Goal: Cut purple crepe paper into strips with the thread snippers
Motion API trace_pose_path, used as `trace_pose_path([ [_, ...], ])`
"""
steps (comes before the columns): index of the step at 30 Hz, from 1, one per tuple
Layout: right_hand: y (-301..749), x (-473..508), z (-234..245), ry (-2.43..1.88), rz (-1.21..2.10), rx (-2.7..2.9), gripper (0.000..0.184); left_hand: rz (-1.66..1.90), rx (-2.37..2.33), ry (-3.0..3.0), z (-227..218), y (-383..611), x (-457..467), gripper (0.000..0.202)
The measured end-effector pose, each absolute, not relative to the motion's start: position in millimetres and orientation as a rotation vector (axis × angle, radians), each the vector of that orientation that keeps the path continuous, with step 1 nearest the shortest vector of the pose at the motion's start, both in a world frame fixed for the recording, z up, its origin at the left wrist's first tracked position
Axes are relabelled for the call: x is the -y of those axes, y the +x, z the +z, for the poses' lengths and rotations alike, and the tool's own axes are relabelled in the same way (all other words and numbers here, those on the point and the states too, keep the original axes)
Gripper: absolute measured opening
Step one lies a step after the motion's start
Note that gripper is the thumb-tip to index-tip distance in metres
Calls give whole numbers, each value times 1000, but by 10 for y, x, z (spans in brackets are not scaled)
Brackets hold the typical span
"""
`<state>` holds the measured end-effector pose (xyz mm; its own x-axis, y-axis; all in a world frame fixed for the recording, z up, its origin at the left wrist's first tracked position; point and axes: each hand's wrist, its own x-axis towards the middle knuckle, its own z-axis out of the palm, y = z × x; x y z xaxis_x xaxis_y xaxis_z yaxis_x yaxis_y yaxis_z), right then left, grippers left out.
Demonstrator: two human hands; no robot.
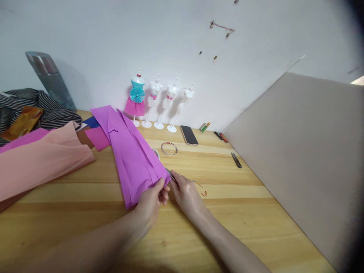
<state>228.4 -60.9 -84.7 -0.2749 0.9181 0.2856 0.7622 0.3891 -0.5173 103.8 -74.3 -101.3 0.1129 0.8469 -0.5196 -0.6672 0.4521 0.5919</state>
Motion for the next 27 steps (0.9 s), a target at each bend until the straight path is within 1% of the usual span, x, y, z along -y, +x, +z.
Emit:
trace_pose_path([
  [7,2282,605,-840,-1429,385,2107,24,1126,-928,239,-1005,1036,744,34],
  [13,2288,578,-851,-1459,337,2125,22,1132,-909,245,-1014,1037,739,38],
  [20,2294,548,-871,-1486,332,2130,28,1123,-922,247,-1004,1039,747,38],
  [27,2290,536,-843,-1463,387,2151,23,1116,-922,234,-999,1042,742,42],
])
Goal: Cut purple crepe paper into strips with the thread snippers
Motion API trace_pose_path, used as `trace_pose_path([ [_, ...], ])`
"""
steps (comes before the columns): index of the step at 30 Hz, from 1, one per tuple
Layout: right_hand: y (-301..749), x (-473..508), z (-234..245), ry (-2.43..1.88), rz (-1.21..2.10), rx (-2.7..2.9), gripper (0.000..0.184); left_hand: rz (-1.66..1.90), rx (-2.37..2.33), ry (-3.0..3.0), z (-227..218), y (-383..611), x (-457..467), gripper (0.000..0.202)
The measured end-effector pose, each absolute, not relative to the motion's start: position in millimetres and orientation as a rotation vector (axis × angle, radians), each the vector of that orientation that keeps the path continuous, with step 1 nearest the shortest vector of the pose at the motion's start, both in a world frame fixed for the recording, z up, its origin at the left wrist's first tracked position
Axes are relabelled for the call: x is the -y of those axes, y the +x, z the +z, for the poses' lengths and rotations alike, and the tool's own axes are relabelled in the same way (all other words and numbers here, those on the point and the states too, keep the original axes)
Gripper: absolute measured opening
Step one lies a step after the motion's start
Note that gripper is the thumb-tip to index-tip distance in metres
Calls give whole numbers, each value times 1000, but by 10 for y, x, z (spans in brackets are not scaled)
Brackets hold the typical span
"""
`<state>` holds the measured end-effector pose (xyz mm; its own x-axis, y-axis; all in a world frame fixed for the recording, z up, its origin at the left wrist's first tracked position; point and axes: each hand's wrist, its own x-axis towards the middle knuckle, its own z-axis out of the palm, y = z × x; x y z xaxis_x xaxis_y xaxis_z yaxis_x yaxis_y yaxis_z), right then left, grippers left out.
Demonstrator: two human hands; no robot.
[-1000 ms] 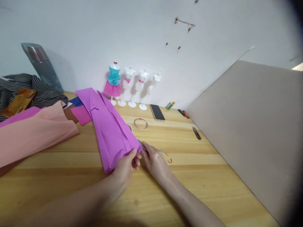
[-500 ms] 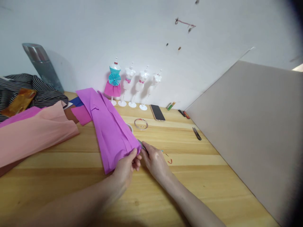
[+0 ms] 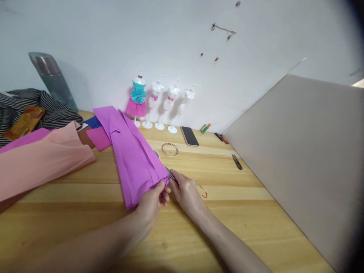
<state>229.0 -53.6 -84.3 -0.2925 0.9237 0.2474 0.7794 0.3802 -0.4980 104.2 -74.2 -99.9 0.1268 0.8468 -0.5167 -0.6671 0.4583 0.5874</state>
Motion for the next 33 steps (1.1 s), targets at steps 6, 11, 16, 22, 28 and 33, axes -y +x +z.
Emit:
trace_pose_path([
  [6,2291,525,-868,-1469,443,2154,23,1117,-934,229,-1001,1046,746,39],
  [11,2288,525,-868,-1491,435,2147,23,1110,-940,229,-984,1047,747,38],
  [16,2298,522,-867,-1511,372,2173,26,1113,-941,245,-974,1047,745,39],
  [22,2306,498,-892,-1531,339,2214,32,1126,-931,228,-936,1044,759,45],
  [28,2283,487,-846,-1498,409,2204,29,1136,-929,242,-922,1040,761,40],
  [33,2271,481,-833,-1511,443,2198,29,1120,-939,237,-930,1037,768,36],
])
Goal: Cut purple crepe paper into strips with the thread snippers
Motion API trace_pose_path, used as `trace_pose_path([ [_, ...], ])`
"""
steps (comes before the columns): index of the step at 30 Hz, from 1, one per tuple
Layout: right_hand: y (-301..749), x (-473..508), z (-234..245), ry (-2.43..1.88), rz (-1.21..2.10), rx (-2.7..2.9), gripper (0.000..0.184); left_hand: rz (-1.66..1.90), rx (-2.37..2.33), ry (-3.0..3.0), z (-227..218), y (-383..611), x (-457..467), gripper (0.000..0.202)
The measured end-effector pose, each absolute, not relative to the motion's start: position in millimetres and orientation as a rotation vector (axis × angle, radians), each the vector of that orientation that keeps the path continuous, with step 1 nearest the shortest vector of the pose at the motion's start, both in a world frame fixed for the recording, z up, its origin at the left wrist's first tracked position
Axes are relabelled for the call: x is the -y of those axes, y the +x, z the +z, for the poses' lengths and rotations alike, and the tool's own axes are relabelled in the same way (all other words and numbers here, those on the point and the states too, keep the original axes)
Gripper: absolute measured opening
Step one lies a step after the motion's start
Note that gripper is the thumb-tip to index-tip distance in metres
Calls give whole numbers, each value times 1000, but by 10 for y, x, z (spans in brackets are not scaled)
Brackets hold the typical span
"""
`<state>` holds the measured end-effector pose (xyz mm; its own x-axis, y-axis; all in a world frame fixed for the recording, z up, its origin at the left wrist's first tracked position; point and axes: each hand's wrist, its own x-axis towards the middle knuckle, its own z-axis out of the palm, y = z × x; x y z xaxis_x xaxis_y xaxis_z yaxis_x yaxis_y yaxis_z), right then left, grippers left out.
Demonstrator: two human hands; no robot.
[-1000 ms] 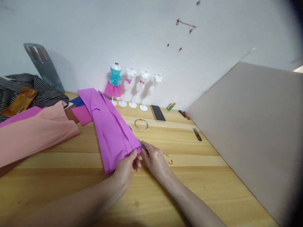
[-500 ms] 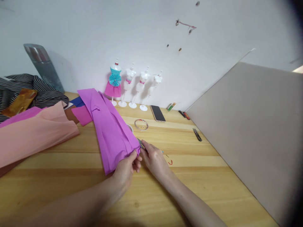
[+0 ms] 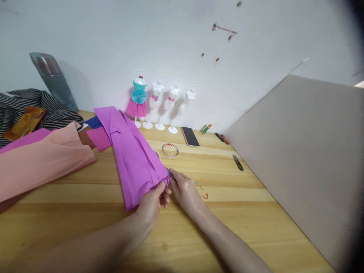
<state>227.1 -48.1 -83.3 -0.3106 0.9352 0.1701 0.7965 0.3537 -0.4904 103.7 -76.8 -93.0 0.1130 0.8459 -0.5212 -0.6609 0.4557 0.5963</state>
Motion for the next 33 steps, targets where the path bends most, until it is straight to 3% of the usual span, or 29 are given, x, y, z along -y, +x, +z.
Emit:
trace_pose_path([
  [33,2254,376,-875,-1489,366,2184,28,1103,-960,281,-945,1036,774,35],
])
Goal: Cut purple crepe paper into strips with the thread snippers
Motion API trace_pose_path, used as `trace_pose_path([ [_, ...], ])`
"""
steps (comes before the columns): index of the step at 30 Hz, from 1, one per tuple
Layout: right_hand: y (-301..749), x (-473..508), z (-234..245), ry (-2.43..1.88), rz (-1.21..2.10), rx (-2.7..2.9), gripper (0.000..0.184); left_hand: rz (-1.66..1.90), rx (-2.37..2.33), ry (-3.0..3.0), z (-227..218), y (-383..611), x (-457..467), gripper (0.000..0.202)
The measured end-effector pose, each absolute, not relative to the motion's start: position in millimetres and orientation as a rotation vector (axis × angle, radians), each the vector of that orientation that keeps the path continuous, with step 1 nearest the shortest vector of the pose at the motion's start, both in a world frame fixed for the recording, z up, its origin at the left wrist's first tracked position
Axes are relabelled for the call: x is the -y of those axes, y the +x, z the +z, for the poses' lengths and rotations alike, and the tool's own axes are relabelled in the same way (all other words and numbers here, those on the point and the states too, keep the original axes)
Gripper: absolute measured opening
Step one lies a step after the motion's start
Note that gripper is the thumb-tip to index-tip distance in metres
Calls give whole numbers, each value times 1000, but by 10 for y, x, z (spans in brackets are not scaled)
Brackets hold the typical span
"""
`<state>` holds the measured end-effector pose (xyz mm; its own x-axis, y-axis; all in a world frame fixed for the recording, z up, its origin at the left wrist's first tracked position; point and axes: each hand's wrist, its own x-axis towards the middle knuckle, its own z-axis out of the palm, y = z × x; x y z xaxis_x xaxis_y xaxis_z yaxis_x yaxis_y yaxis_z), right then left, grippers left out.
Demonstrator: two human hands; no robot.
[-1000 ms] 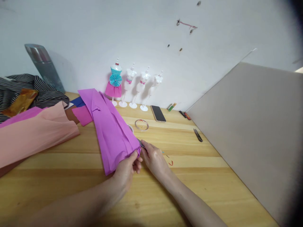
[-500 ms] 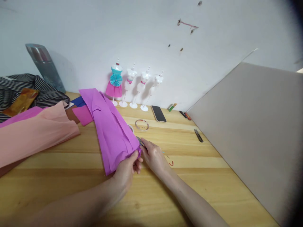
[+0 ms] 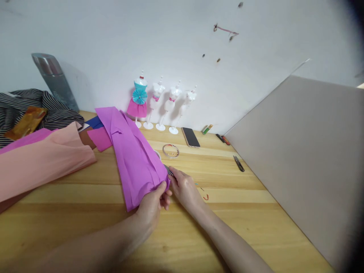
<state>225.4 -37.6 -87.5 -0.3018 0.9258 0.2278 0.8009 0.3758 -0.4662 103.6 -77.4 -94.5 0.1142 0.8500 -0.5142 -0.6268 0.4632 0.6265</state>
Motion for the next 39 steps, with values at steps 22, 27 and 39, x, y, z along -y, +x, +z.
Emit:
trace_pose_path([
  [22,2238,347,-882,-1472,392,2174,29,1124,-929,289,-902,1032,777,38],
  [27,2256,370,-872,-1458,404,2156,32,1109,-930,272,-889,1030,776,37],
  [39,2515,487,-762,-1563,686,1756,32,1136,-909,238,-935,1043,767,39],
])
